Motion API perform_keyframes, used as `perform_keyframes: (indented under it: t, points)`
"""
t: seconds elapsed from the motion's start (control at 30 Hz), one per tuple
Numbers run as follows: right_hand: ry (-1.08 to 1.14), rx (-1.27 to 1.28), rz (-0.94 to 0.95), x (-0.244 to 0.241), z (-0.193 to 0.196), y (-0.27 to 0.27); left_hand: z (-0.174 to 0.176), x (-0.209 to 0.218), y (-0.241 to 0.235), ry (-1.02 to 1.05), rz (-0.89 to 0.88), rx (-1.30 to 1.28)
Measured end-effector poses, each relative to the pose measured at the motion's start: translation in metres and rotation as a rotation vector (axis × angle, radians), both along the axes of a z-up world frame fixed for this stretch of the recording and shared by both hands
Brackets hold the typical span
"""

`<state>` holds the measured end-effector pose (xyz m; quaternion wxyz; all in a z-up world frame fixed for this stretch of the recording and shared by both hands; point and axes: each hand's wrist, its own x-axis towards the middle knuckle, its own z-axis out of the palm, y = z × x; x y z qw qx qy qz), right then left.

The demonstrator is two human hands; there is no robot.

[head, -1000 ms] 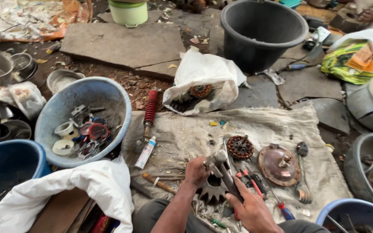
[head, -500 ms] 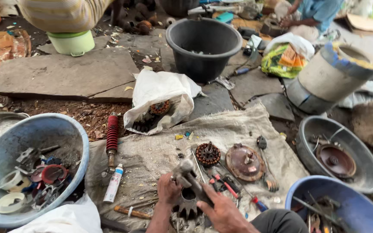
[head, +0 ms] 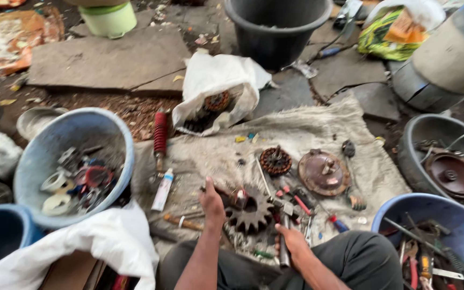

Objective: The person sits on the ground and uses a hammer and chisel to remove a metal ring from a clutch assembly. They then use a screwdriver to adjust small components within the assembly and continue hammering to separate parts.

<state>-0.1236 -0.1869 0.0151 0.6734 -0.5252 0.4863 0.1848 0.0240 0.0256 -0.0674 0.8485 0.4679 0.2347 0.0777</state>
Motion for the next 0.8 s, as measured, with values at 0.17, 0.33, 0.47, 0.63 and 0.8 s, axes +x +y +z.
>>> perform_keyframes:
  t: [0.17,0.33,0.47,0.63,0.8]
  points:
    - [-0.247,-0.412,0.427,-0.005,0.002,0.015,0.007,-0.007,0.007,0.354,0.019,-0.667]
    - [-0.707,-1.03,0.579,-0.009,0.018,0.02,0.007,-0.039,0.006,0.344,-0.088,-0.67]
    - [-0.667,-0.061,0.381,0.004,0.045,0.026,0.015,-0.073,-0.008,0.47,-0.115,-0.712]
    - [-0.635,0.347,0.558,-0.003,0.054,0.037,0.013,-0.101,-0.025,0.474,-0.231,-0.601]
    - [-0.471,0.261,0.531,-0.01,0.05,0.038,0.025,-0.099,-0.02,0.435,-0.068,-0.368]
